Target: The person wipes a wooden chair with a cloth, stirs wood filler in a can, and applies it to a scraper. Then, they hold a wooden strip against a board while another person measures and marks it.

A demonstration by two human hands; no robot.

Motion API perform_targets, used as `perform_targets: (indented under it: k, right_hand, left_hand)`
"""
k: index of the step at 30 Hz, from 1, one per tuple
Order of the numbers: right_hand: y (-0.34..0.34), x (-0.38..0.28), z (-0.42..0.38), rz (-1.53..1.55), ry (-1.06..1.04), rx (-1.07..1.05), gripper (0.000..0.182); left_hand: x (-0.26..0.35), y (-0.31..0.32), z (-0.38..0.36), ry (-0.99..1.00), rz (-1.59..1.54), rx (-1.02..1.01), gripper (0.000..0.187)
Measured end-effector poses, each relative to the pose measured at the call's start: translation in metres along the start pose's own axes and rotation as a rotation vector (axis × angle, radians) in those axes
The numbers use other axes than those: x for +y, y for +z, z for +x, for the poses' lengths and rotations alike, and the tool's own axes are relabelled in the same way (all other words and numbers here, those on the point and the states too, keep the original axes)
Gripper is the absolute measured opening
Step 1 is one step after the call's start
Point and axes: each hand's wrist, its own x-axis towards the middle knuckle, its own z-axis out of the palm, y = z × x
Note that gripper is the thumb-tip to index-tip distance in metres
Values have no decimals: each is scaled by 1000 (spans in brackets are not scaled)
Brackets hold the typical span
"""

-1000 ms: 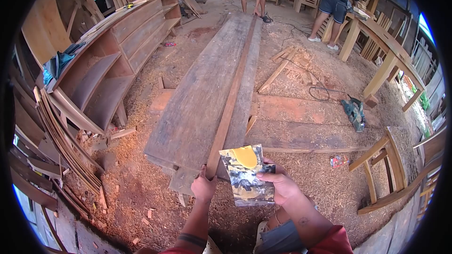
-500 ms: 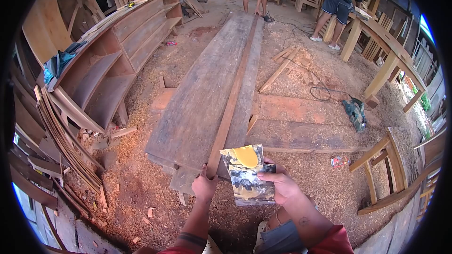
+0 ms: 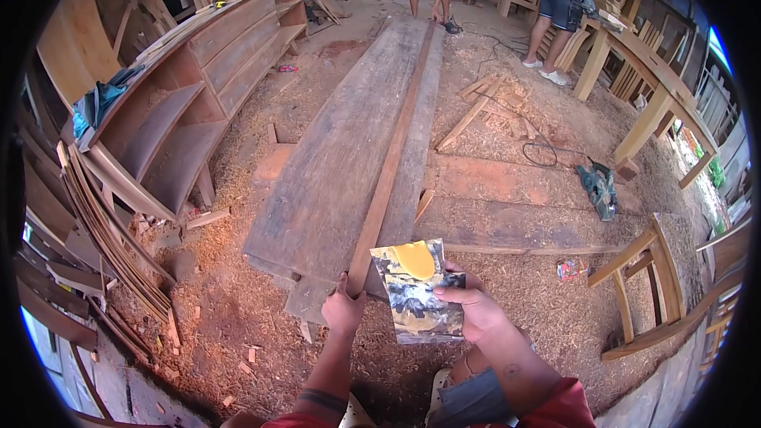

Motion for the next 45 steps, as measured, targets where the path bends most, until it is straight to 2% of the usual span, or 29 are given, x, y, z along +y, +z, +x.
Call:
perform_targets:
  k: [12, 20, 24, 45]
  right_hand:
    - [-5, 2, 2, -11, 23, 90, 80]
    - [3, 0, 0, -27, -1, 35, 65]
    - [-2, 2, 5, -18, 3, -5, 62]
    - [-5, 3, 7, -9, 6, -6, 64]
  left_hand:
    - [4, -4, 0, -39, -15, -39, 65]
    - [-2, 4, -1, 28, -32, 35, 63]
    - [0, 1, -2, 4, -34, 11, 62]
    - [1, 0, -1, 11, -25, 14, 63]
